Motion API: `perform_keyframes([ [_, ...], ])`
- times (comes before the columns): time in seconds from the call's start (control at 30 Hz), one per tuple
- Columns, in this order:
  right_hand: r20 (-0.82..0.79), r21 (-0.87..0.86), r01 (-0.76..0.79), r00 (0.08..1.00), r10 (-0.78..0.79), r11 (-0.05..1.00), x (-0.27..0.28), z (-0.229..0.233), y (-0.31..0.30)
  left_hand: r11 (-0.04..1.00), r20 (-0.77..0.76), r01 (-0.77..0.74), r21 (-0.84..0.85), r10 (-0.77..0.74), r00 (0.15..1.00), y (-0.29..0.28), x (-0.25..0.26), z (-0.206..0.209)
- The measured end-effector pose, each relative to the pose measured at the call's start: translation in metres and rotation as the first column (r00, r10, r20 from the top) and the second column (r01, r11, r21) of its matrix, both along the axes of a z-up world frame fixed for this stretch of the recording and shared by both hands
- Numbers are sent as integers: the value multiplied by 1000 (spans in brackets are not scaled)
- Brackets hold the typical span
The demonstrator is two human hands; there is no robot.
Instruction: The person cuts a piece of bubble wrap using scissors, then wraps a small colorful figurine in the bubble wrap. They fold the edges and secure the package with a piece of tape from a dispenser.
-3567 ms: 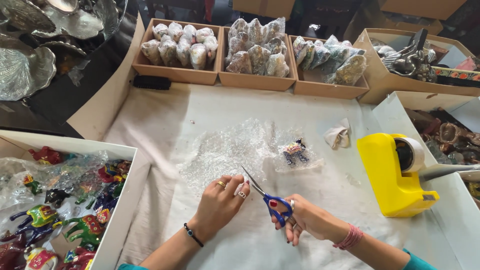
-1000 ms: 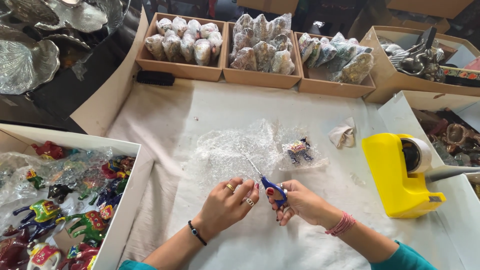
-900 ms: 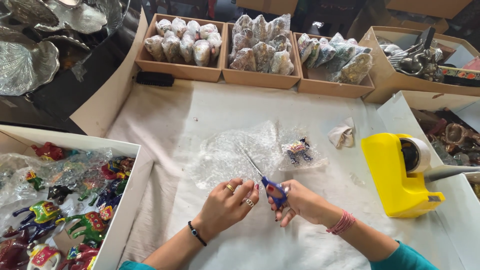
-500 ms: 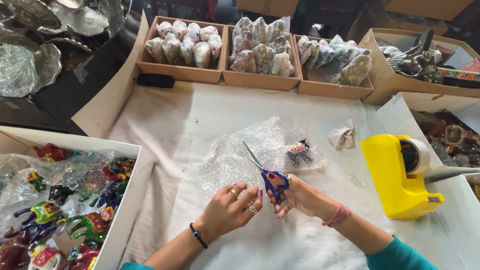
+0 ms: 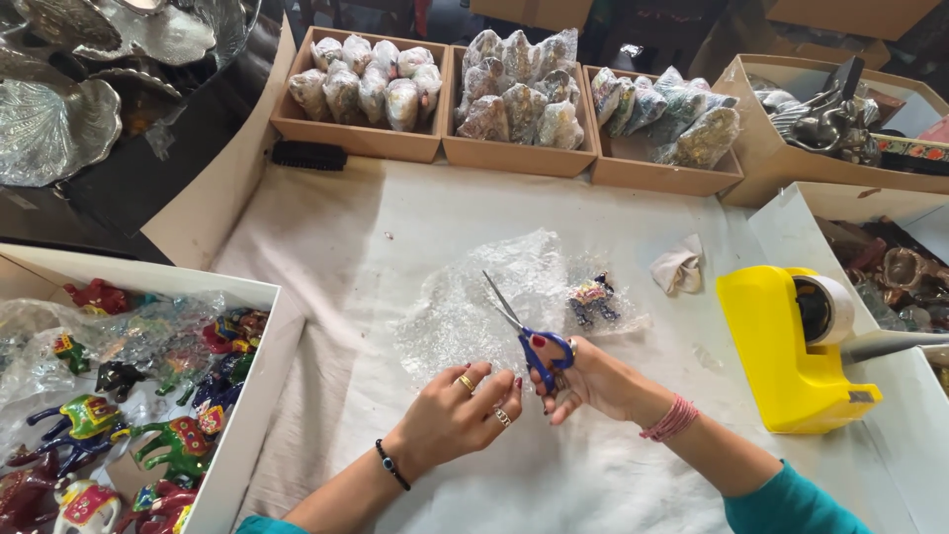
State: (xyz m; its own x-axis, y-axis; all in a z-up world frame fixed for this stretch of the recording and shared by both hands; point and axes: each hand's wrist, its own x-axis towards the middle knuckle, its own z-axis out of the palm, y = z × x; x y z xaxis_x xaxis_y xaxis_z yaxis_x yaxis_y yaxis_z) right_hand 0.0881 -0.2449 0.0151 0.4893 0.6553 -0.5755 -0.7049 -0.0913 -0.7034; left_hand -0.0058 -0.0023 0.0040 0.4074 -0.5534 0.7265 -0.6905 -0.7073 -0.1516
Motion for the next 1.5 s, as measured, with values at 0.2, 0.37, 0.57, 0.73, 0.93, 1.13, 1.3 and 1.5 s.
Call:
perform_keyframes([
  [0.2,101,-85,-58,993,67,995,20,-9,-2,999,23,38,12,-39,999,-2,-4,5],
  [0.37,172,-130,-47,983,69,990,26,-1,4,999,34,36,36,-37,999,-2,-3,-1],
  [0.57,251,-264,-18,964,87,964,29,-5,2,999,44,28,43,-30,999,-2,-3,-2],
  [0.73,231,-218,-27,970,79,976,22,-3,-4,997,-32,54,57,-52,998,0,0,2],
  [0.93,201,40,-249,951,237,968,4,-8,-33,775,-239,4,-632,-199,950,32,25,34],
  [1.13,120,246,-390,921,372,887,-12,-25,-43,734,-550,7,-679,-515,657,41,39,39],
  [1.3,110,325,-354,935,337,877,-19,-19,-38,714,-669,-27,-699,-641,377,38,45,7],
  [1.5,104,241,-440,898,428,865,-24,-18,-36,506,-579,-356,-786,-805,132,34,39,-2],
])
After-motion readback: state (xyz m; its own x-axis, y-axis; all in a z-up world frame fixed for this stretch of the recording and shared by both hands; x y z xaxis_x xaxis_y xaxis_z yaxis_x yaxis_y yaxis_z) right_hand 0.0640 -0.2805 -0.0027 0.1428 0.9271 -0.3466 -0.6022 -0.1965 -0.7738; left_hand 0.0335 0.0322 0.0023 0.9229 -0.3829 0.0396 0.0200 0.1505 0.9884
